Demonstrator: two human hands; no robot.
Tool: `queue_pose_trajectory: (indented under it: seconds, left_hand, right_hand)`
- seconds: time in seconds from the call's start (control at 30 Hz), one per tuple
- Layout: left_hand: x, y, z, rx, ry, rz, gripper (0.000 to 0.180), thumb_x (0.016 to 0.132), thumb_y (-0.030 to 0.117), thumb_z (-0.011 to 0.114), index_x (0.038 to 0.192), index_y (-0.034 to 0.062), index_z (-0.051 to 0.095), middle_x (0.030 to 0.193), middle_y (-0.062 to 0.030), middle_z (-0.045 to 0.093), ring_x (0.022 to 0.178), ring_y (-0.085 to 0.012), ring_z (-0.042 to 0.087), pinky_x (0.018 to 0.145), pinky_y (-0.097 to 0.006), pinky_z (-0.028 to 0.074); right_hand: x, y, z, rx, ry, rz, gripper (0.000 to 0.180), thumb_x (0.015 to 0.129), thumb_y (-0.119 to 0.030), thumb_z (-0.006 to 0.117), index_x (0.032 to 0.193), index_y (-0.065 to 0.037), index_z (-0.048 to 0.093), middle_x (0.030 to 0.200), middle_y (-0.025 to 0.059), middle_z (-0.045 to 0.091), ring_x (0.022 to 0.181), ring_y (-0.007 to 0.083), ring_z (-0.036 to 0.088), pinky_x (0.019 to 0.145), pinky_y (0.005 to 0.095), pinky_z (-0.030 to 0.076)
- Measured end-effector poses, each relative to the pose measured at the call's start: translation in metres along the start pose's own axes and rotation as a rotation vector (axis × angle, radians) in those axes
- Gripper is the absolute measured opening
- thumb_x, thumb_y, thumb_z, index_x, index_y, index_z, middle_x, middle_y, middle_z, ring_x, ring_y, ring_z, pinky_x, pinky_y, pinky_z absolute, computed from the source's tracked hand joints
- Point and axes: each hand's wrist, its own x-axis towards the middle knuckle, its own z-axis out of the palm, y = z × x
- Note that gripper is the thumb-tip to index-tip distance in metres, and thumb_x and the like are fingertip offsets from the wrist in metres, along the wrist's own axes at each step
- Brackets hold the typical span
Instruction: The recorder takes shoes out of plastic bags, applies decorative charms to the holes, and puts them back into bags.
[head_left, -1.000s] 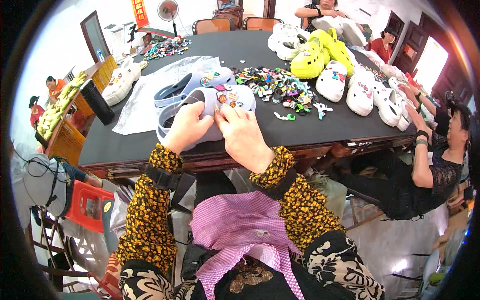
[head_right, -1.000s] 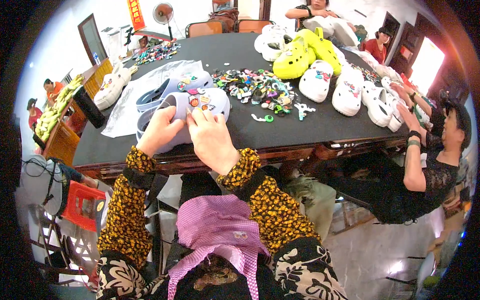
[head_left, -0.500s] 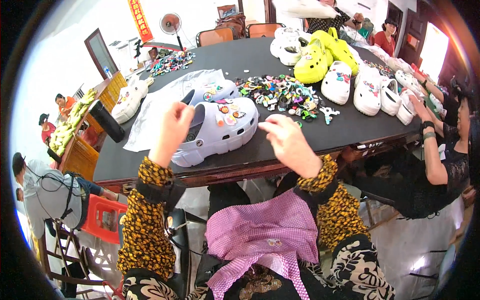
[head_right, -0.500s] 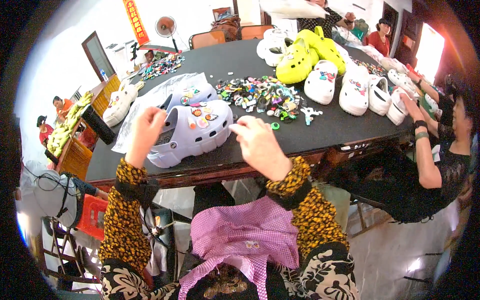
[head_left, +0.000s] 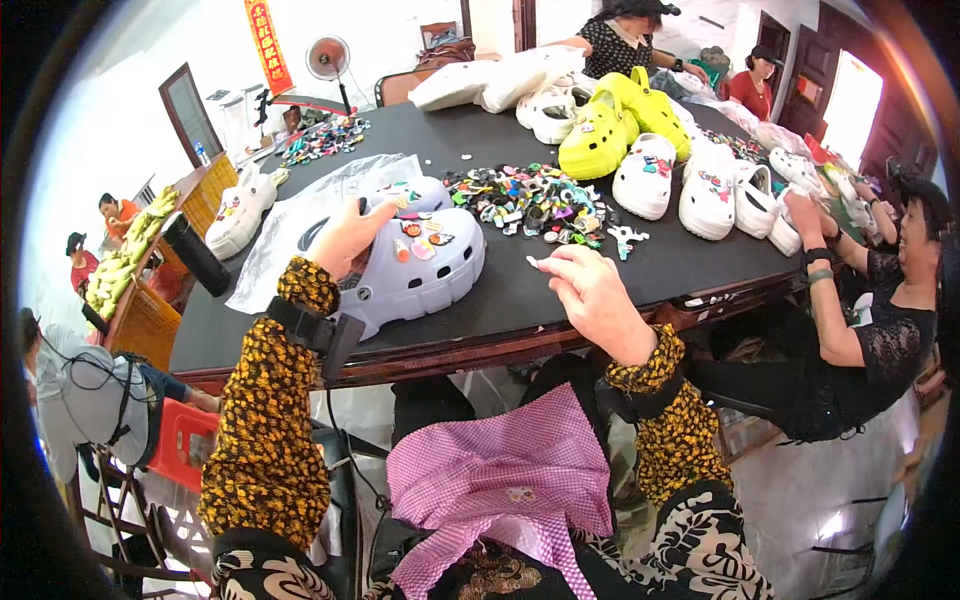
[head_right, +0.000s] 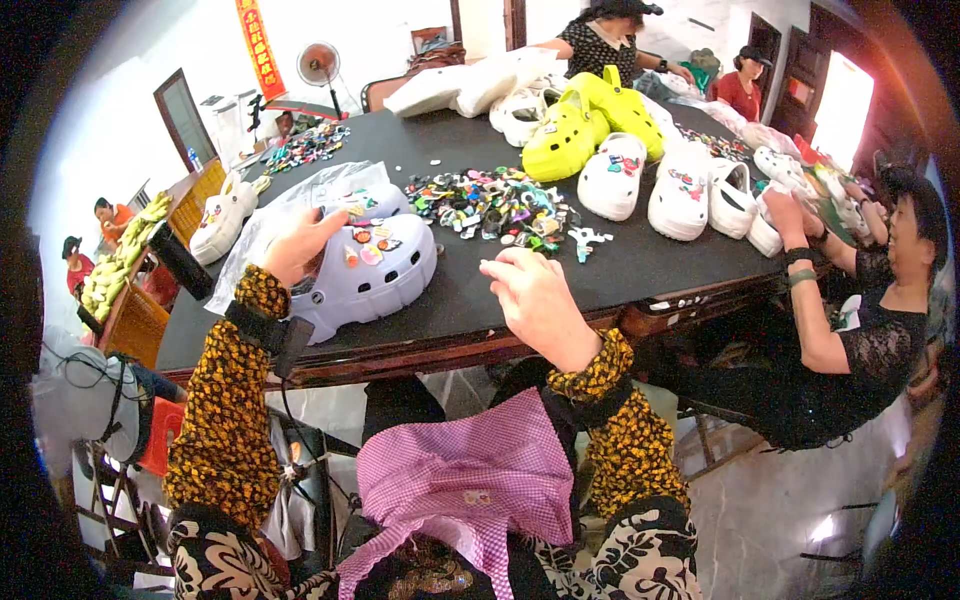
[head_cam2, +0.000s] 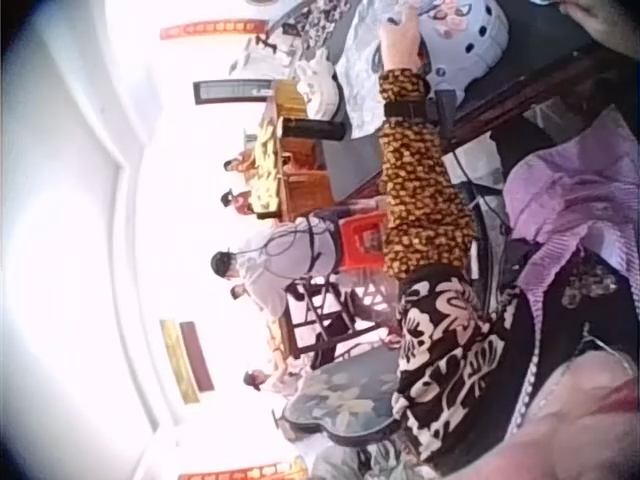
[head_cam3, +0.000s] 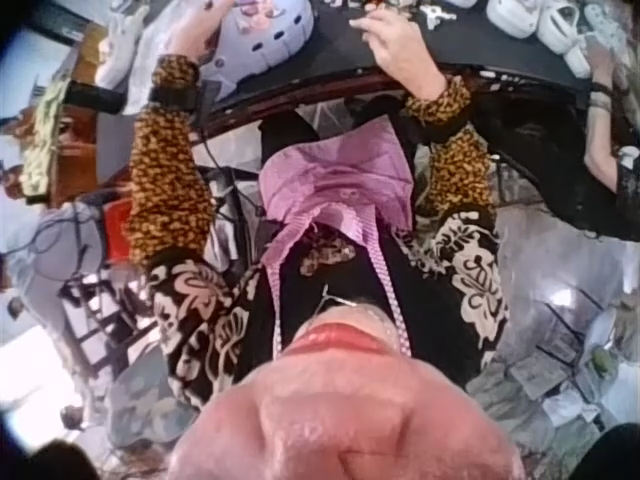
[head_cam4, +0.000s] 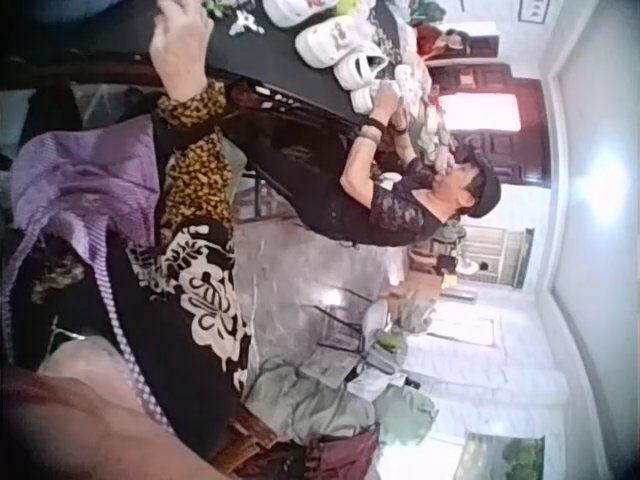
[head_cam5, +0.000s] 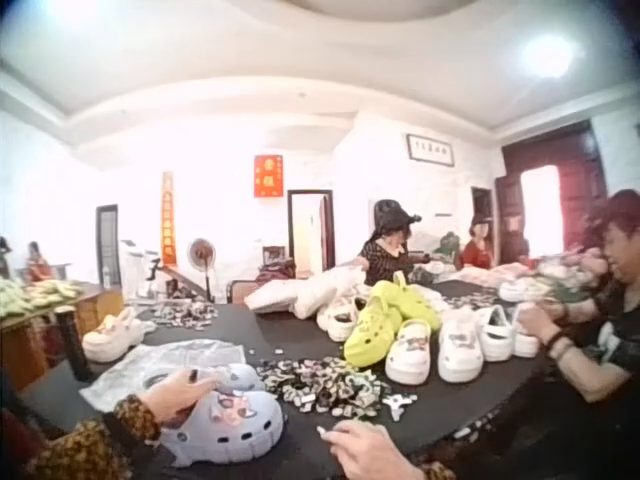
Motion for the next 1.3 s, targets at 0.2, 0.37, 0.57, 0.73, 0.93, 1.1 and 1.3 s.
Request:
queue_pose_trajectory:
  seconds: [0.2,0.37,0.57,0.73,0.93,1.1,1.3]
  left_hand:
    - [-0.022,0.009,0.026,-0.235,-0.032,0.039,0.025,0.086,0.020,0.063,0.092,-0.0036,0.059,0.071,-0.0037,0.059,0.058,-0.0077,0.054,0.045,-0.026,0.037]
    - [-0.038,-0.007,0.043,-0.178,0.047,0.285,0.026,0.085,0.013,0.062,0.102,-0.0072,0.061,0.088,-0.0054,0.064,0.081,-0.0088,0.056,0.070,-0.024,0.044]
    - [-0.058,-0.003,0.046,-0.086,0.050,0.334,0.030,0.082,0.013,0.063,0.102,-0.0088,0.060,0.091,-0.0102,0.065,0.082,-0.0125,0.058,0.073,-0.027,0.047]
    - [-0.071,-0.004,0.052,0.205,0.044,0.502,0.024,0.080,0.015,0.062,0.094,-0.0046,0.061,0.080,-0.0147,0.063,0.074,-0.0168,0.060,0.068,-0.031,0.048]
    - [-0.065,0.005,0.051,0.129,-0.044,0.407,0.028,0.086,0.023,0.064,0.081,-0.0038,0.058,0.066,-0.0042,0.054,0.064,-0.0079,0.047,0.058,-0.027,0.041]
    - [-0.060,-0.003,0.054,0.020,-0.041,0.350,0.028,0.087,0.024,0.063,0.079,-0.0019,0.057,0.065,-0.0017,0.052,0.063,-0.0074,0.043,0.057,-0.027,0.039]
    - [-0.067,-0.003,0.053,0.080,0.008,0.390,0.028,0.086,0.026,0.063,0.081,-0.0017,0.057,0.067,-0.0057,0.053,0.065,-0.0105,0.047,0.060,-0.028,0.040]
  right_hand:
    - [-0.009,-0.004,-0.003,0.013,-0.064,0.042,0.024,0.082,-0.007,0.061,0.107,-0.007,0.065,0.107,0.0079,0.059,0.100,0.0248,0.056,0.088,0.0344,0.038]
    - [-0.012,-0.004,-0.005,0.055,-0.025,0.046,0.027,0.083,-0.010,0.060,0.110,-0.008,0.063,0.109,0.0092,0.059,0.103,0.0265,0.055,0.088,0.0374,0.039]
    - [-0.023,-0.002,0.003,0.078,-0.065,0.063,0.030,0.083,-0.011,0.060,0.113,-0.009,0.061,0.113,0.0109,0.058,0.103,0.0293,0.056,0.088,0.0395,0.041]
    - [-0.018,0.014,-0.008,0.037,-0.049,0.022,0.016,0.081,-0.006,0.061,0.096,-0.001,0.065,0.106,0.0146,0.061,0.098,0.0323,0.059,0.083,0.0392,0.047]
    - [0.011,0.049,-0.028,0.104,0.034,0.048,0.015,0.079,-0.001,0.059,0.092,0.001,0.066,0.094,0.0170,0.064,0.089,0.0328,0.062,0.080,0.0369,0.049]
    - [0.024,0.074,-0.031,0.084,0.070,0.090,0.014,0.081,-0.003,0.057,0.092,0.000,0.066,0.093,0.0169,0.064,0.087,0.0326,0.062,0.079,0.0367,0.049]
    - [0.048,0.105,-0.013,-0.003,0.054,0.132,0.020,0.082,-0.011,0.053,0.092,-0.002,0.068,0.089,0.0190,0.064,0.088,0.0342,0.062,0.080,0.0408,0.049]
